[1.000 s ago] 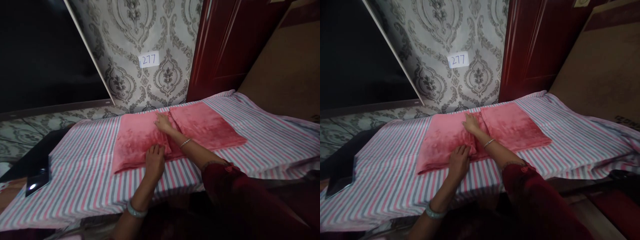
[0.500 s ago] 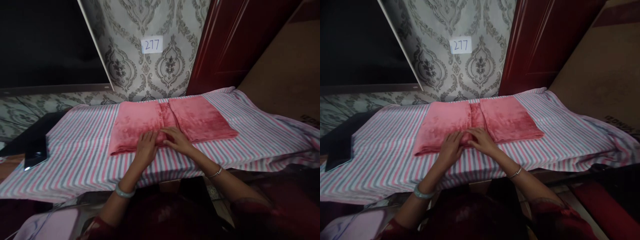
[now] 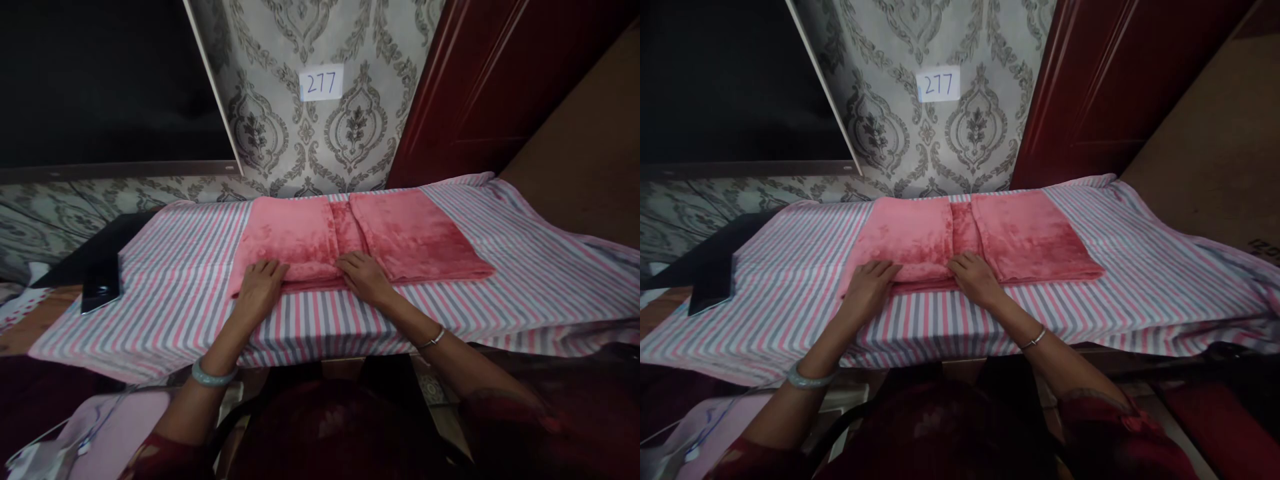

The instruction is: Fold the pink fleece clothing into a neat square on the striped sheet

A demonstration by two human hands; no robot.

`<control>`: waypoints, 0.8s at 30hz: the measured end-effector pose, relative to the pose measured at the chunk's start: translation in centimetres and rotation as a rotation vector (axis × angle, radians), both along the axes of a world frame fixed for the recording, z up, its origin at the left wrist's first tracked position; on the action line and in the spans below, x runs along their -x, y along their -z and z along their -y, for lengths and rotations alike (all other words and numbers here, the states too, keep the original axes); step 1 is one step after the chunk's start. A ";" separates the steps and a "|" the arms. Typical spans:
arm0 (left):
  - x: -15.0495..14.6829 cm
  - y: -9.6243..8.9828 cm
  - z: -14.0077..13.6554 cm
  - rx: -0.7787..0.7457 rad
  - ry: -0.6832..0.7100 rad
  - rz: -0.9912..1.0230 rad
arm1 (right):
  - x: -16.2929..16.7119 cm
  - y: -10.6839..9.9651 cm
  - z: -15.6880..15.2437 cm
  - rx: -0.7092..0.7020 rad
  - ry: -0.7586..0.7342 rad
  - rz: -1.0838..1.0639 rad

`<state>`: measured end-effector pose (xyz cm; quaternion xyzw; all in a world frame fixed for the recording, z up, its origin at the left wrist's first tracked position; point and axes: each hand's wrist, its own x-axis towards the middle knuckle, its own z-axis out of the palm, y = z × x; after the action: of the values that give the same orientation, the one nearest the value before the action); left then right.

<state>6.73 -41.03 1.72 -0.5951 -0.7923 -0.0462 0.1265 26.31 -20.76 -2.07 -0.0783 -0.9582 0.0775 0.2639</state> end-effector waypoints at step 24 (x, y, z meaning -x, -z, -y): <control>7.1 2.1 -0.9 0.083 -0.220 0.208 | 7.4 -0.4 2.6 0.170 0.206 0.333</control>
<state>-0.34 -40.17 -0.43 -0.5014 -0.8628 -0.0608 0.0233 18.94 -23.41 -1.62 -0.2097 -0.9655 0.1165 0.1009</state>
